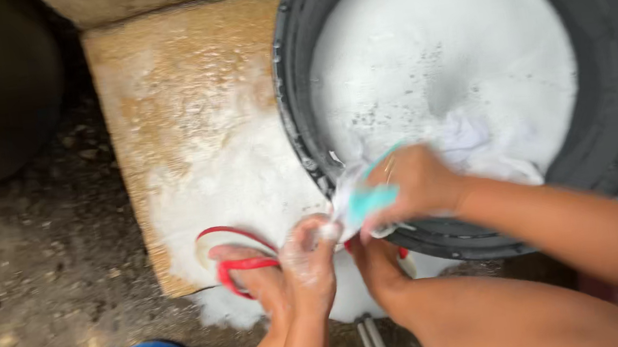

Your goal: The person washes white clothes in a bucket of soapy water, using a blue brush to scrub the fabric and their hands to wring and agitate the items.

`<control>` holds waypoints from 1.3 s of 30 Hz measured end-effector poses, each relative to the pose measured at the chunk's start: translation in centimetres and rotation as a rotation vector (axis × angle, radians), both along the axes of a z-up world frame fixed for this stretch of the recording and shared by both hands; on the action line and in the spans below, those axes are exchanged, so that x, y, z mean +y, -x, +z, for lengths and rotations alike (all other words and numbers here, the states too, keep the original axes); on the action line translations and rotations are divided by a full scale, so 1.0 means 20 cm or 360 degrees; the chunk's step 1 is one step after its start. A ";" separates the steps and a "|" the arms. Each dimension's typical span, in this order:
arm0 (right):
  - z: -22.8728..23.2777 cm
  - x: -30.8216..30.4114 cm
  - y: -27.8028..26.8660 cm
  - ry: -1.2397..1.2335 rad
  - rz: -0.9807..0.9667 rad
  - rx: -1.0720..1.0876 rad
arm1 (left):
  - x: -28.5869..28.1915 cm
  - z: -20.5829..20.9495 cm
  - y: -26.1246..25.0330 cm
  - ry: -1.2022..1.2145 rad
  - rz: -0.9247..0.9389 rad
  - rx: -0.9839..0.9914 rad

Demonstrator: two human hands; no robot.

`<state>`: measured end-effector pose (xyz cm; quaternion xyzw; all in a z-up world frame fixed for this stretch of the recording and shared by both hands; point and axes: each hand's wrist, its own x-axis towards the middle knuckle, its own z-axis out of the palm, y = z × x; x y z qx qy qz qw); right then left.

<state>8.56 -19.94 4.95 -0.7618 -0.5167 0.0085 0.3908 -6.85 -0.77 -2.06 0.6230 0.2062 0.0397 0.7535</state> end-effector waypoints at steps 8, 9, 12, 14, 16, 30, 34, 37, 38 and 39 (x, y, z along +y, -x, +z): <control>-0.06 -0.09 0.14 0.0165 -0.0716 0.0141 | 0.09 0.19 -0.09 -0.0537 -0.0143 0.0050; -0.07 -0.09 0.16 0.0180 -0.0724 0.0114 | 0.05 0.22 -0.10 -0.0527 -0.0138 0.0012; -0.12 -0.14 0.16 0.0172 -0.0694 0.0239 | 0.02 0.23 -0.15 -0.0816 -0.0223 0.0136; -0.16 -0.15 0.04 0.0515 -0.0699 0.0557 | 0.01 0.23 -0.17 -0.0603 -0.0198 0.0214; -0.18 -0.14 -0.10 0.0666 -0.0719 0.0856 | 0.00 0.25 -0.16 -0.0739 -0.0195 0.0066; -0.12 -0.12 -0.11 -0.0211 -0.0958 0.0984 | -0.02 0.29 -0.15 -0.1209 -0.0202 -0.0223; -0.25 -0.10 0.15 -0.0224 -0.0776 0.1292 | -0.02 0.26 -0.14 -0.1168 -0.0177 -0.0281; -0.21 -0.11 0.04 -0.0052 -0.0785 0.1144 | -0.04 0.23 -0.13 -0.1161 -0.0144 -0.0370; -0.17 -0.11 -0.04 0.0018 -0.0835 0.1094 | -0.04 0.22 -0.12 -0.1120 -0.0158 -0.0407; -0.12 -0.10 -0.08 -0.0086 -0.0801 0.1075 | -0.04 0.21 -0.12 -0.1074 -0.0175 -0.0441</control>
